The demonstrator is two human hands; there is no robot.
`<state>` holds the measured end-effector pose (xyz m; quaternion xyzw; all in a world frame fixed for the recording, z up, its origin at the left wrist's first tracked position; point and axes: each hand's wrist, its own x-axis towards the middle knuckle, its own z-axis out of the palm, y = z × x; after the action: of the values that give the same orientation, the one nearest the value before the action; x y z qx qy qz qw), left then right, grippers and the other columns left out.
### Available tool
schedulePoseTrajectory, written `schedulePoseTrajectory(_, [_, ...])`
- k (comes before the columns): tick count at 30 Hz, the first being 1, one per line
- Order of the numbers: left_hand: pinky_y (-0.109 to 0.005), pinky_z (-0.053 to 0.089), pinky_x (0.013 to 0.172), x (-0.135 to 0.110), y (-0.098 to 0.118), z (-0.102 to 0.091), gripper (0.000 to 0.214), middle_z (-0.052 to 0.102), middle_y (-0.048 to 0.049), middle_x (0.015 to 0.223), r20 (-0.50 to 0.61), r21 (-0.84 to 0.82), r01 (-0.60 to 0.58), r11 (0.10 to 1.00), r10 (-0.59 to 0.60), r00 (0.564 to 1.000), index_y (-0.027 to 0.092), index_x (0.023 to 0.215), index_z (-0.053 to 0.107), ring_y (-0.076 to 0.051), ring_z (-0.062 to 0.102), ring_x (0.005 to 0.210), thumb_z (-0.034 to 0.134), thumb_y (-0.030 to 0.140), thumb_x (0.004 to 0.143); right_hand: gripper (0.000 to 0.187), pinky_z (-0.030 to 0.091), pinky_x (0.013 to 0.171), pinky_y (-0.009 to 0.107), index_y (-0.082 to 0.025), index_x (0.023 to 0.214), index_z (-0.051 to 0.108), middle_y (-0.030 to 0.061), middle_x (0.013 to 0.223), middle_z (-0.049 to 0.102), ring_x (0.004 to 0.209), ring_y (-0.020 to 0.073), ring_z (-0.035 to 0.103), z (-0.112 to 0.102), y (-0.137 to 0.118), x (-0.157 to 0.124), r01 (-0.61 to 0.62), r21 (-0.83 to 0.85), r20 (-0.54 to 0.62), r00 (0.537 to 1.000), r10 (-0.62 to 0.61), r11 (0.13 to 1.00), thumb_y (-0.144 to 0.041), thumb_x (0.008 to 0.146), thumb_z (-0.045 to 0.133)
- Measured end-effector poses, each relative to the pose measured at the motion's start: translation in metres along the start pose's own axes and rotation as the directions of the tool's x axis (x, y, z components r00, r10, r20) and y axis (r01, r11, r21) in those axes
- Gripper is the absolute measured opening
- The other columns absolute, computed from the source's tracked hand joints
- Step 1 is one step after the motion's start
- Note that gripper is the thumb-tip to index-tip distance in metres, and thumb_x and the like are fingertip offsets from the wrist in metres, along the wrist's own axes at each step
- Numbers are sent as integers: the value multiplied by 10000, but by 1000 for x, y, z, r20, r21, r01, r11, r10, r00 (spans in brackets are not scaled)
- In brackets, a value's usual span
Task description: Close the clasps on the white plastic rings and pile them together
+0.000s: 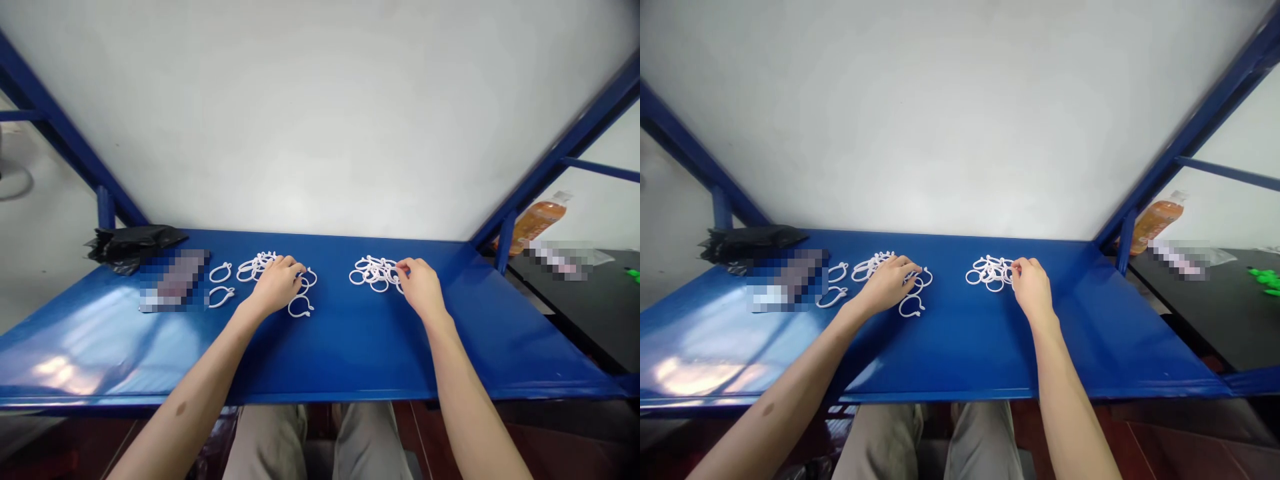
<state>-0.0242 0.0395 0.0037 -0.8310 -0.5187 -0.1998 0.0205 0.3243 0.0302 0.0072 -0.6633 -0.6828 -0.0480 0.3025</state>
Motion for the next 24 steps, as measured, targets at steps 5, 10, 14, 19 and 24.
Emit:
schedulePoseTrajectory(5, [-464, 484, 929, 1, -1, 1, 210, 680, -111, 1039, -8, -22, 4, 1000, -4, 1000, 214, 996, 730, -290, 609, 992, 539, 210, 907, 152, 497, 784, 344, -183, 959, 691, 88, 938, 674, 801, 215, 646, 6, 0, -1, -32, -32, 57, 998, 34, 999, -173, 898, 551])
schedulePoseTrajectory(10, [-469, 468, 949, 1, -2, 3, 197, 672, -112, 1018, -25, 13, -13, 1000, 13, 1000, 206, 939, 726, -283, 597, 967, 531, 194, 918, 157, 493, 777, 331, -168, 982, 688, 86, 954, 684, 786, 202, 653, 5, -6, -1, -75, -22, 109, 991, 77, 997, -146, 868, 582])
schedulePoseTrajectory(14, [-452, 466, 921, 2, 1, -2, 207, 674, -115, 1014, -49, 41, -13, 999, 15, 999, 199, 891, 697, -281, 582, 951, 496, 196, 939, 174, 487, 777, 334, -168, 981, 686, 93, 938, 686, 817, 219, 657, 3, -9, -3, -97, -42, 91, 991, 100, 994, -139, 878, 549])
schedulePoseTrajectory(19, [-411, 466, 851, 6, 7, -15, 158, 690, -93, 962, -210, -32, 113, 993, -118, 971, 202, 957, 633, -278, 581, 948, 475, 202, 948, 161, 497, 779, 352, -166, 956, 681, 108, 917, 686, 841, 243, 655, -1, -12, -2, -116, -40, 13, 993, 117, 992, -166, 895, 532])
schedulePoseTrajectory(24, [-325, 501, 812, 5, 23, -16, 133, 685, -48, 986, -282, -308, 4, 951, -95, 955, 214, 995, 630, -193, 625, 896, 500, 229, 972, 200, 533, 782, 359, -173, 992, 679, 117, 984, 689, 801, 212, 653, -3, -48, -7, 73, 236, -169, 985, -33, 969, -265, 959, 504])
